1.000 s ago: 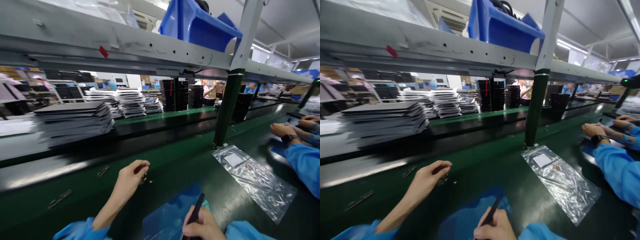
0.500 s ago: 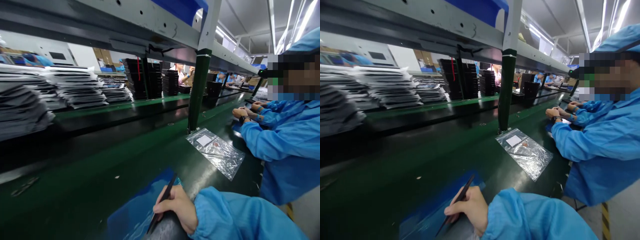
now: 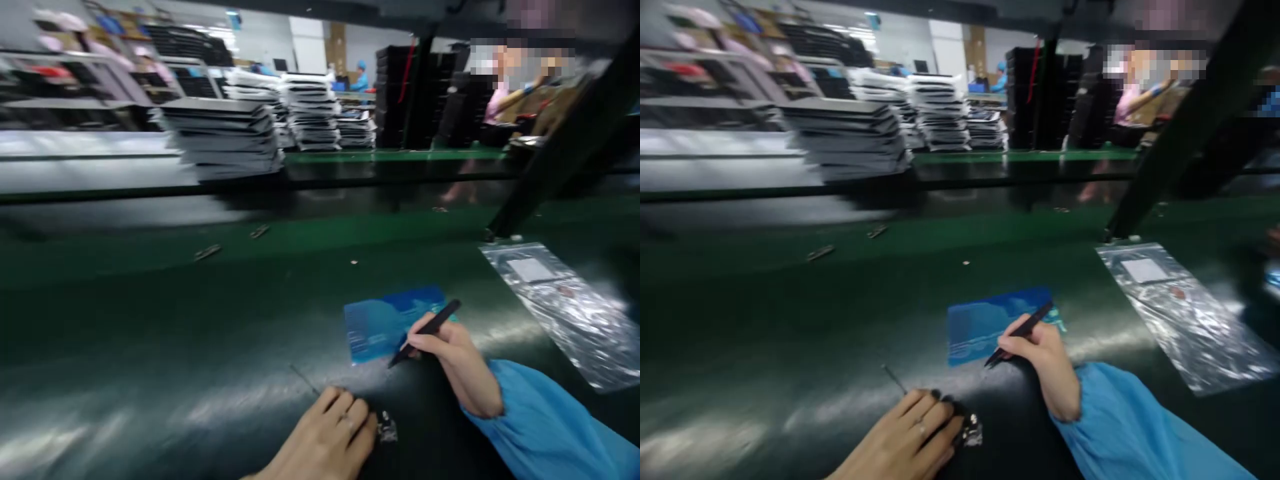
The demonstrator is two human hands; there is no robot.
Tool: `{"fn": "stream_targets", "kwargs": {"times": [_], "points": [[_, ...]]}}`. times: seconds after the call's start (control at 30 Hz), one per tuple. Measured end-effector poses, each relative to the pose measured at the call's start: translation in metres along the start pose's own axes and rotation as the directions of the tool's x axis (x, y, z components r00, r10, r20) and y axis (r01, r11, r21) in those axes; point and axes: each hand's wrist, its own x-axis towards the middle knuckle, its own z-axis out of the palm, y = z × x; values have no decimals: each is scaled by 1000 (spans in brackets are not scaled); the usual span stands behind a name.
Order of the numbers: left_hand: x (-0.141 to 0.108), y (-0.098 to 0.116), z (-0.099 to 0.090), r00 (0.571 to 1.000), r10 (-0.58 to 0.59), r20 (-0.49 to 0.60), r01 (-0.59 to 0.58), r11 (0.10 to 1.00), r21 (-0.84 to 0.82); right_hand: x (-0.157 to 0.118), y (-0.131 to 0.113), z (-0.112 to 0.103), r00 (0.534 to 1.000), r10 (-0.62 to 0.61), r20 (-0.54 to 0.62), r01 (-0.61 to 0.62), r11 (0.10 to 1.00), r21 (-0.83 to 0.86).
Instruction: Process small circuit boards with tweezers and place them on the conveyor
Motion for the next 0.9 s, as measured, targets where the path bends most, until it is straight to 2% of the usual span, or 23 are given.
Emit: {"fn": "stream_targets", "kwargs": {"times": [0.13, 0.2, 0.27, 0.4, 0.53, 0.9], "points": [[21, -3, -19, 989, -79, 121, 80, 997, -5, 3, 0, -1, 999, -30, 42, 37, 985, -171], [26, -10, -23, 986, -98, 135, 94, 995, 36, 9, 1, 1, 995, -73, 67, 88, 958, -272], [29, -20, -21, 985, -111, 135, 99, 991, 92, 16, 3, 5, 986, -139, 88, 162, 922, -352], [28, -35, -7, 972, -121, 204, 88, 983, 164, 30, 5, 9, 961, -252, 111, 275, 847, -456], [25, -38, 1, 970, -81, 229, 40, 983, 177, 32, 6, 10, 954, -276, 119, 297, 814, -499], [24, -35, -4, 964, -82, 254, 49, 990, 133, 25, 2, 13, 940, -306, 150, 338, 776, -533]]}}
